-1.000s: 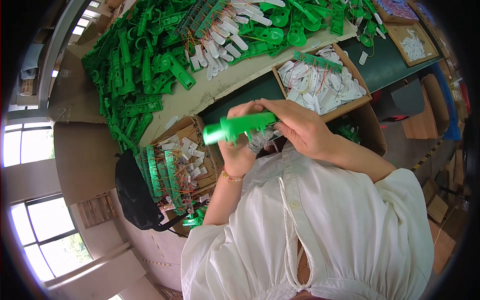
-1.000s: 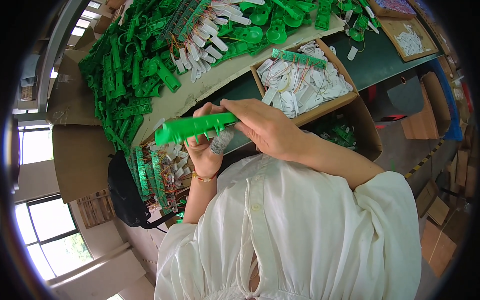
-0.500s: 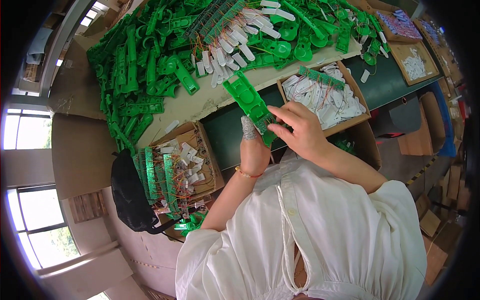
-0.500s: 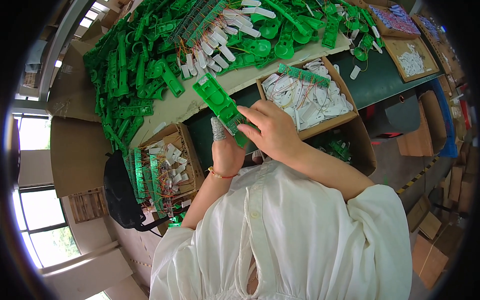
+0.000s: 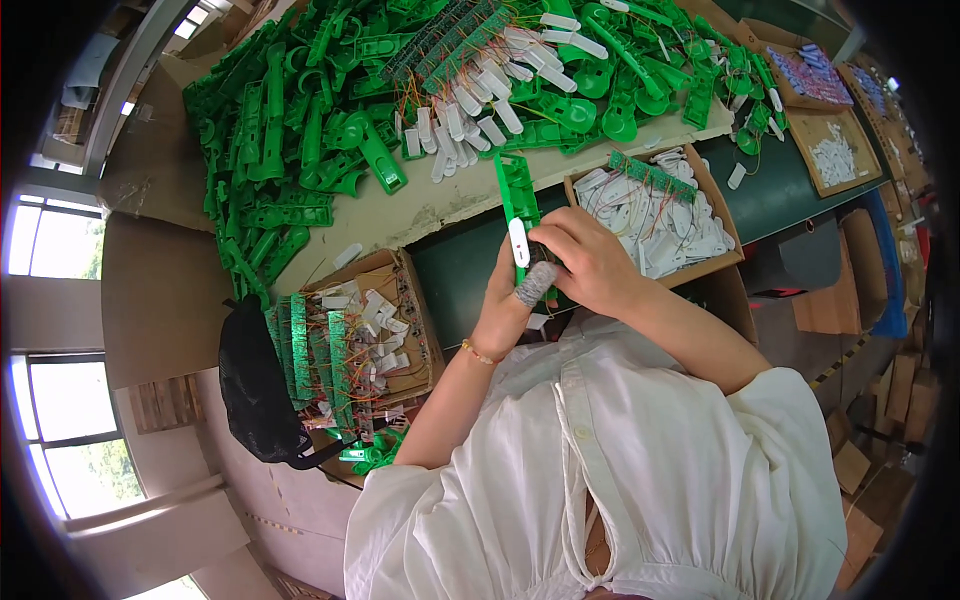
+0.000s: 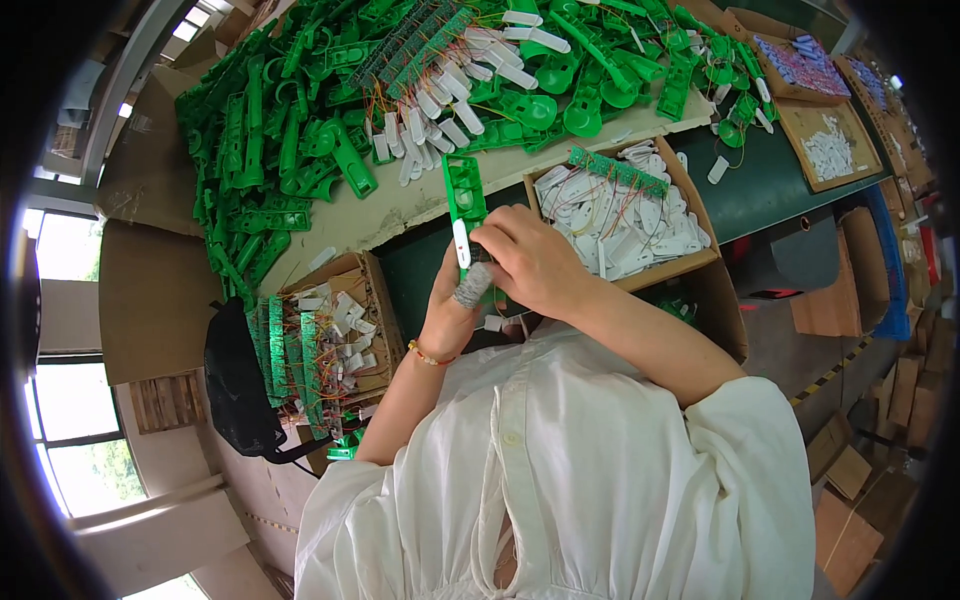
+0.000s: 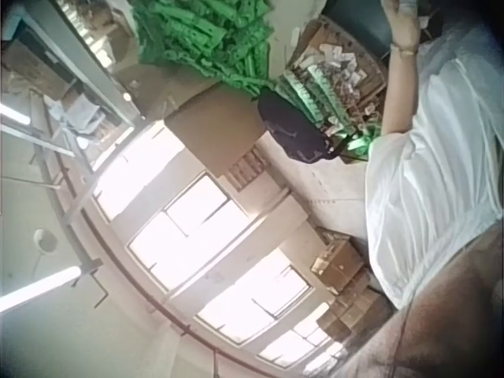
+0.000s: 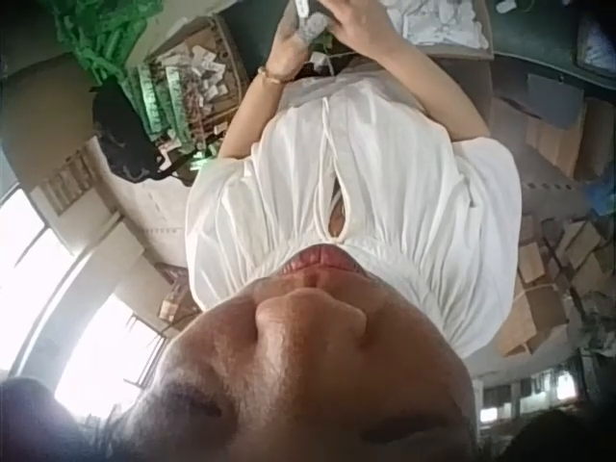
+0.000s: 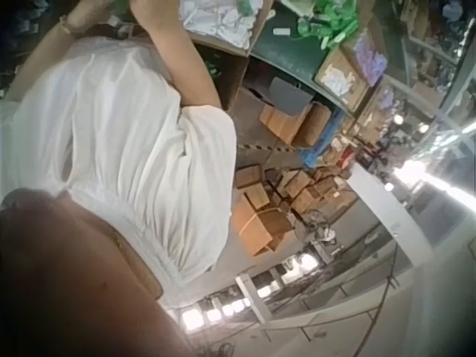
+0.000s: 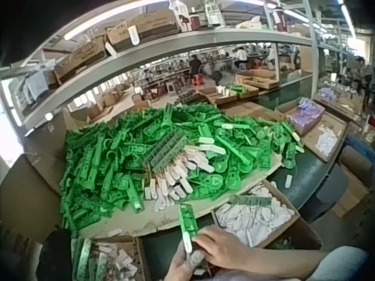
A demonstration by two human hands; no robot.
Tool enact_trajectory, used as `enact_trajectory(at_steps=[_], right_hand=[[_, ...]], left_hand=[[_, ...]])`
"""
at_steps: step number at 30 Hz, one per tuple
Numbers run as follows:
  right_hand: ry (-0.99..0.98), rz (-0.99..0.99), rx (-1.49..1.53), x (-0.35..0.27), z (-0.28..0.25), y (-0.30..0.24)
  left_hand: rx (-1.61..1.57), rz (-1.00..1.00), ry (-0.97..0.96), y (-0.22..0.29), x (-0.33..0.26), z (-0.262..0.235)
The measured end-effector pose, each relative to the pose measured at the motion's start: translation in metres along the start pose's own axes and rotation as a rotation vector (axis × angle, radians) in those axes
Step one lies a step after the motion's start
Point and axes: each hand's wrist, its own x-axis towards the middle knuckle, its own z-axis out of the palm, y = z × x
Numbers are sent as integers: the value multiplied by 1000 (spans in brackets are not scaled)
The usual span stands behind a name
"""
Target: Assembling internal electronic components into green plastic housings at a factory workstation.
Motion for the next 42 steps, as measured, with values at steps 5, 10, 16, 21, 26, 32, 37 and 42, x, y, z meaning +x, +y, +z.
enact_trajectory(at_steps=[5,10,16,21,26,32,37,42], right_hand=[[-15,-6,88,2,2,0],[-11,24,66,13,-5,0],[-31,156,130,8,3,15],[-33,197,203,1,23,24],[78,235,246,-1,12,14],[-7,282,181,-2,-2,14],[70,276,243,-4,15,18],[273,139,302,2,14,19]], left_hand=[[315,102,9,13,3,-10],[192,92,-16,19,10,-10],[-50,5,-51,6,19,-12],[165,41,173,-15,24,-21],[61,103,157,5,23,-6],[23,128,109,-2,24,1],[327,190,144,-20,32,-20],[817,190,88,7,32,-22]])
